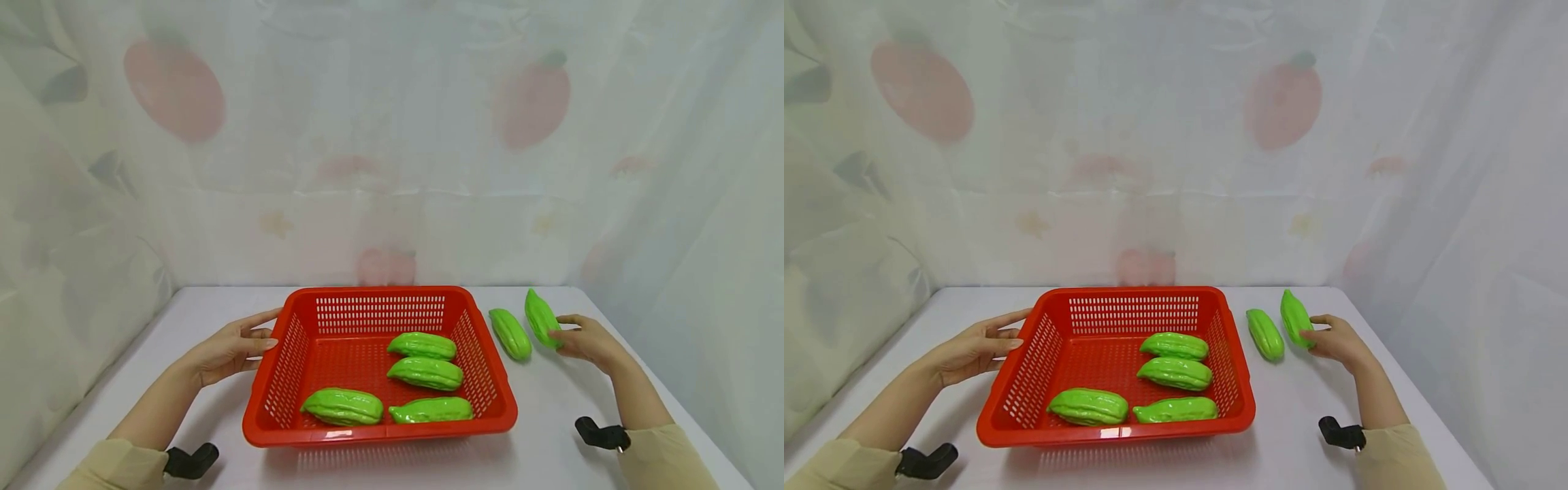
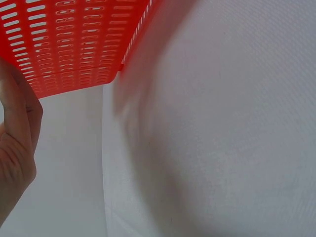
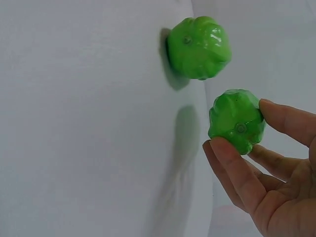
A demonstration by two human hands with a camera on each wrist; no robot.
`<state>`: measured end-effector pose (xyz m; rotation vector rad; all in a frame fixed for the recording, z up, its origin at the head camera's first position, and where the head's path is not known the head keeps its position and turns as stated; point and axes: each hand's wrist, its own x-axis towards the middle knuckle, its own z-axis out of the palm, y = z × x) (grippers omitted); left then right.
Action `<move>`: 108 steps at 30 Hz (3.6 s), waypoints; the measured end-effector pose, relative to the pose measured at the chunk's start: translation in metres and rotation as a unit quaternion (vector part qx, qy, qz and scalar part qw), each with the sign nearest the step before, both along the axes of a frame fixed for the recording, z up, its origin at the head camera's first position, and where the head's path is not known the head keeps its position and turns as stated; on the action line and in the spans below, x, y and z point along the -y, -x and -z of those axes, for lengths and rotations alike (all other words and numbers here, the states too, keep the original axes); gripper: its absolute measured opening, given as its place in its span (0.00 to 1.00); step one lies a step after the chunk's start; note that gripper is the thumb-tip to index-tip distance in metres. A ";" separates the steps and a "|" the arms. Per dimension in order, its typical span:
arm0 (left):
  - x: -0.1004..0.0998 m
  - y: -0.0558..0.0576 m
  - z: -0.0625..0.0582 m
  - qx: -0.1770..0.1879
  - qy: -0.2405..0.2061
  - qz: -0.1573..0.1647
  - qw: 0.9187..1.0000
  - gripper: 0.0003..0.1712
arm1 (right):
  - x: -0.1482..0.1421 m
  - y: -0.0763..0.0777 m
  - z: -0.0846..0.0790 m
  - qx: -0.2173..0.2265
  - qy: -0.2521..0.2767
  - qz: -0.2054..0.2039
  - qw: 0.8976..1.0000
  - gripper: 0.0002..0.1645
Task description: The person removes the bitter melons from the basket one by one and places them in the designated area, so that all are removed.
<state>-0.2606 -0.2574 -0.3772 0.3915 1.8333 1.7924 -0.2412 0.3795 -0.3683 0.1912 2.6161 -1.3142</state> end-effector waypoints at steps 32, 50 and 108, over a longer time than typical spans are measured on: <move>0.000 -0.001 0.001 0.001 -0.004 0.000 1.000 0.46 | -0.002 0.004 0.017 0.025 -0.018 0.020 0.999 0.45; 0.000 -0.001 0.000 -0.002 -0.005 0.000 1.000 0.46 | 0.000 0.002 0.014 0.028 -0.030 0.027 0.999 0.45; -0.001 -0.003 -0.001 -0.001 -0.011 0.001 1.000 0.46 | 0.075 -0.012 -0.087 -0.122 -0.105 -0.055 0.985 0.43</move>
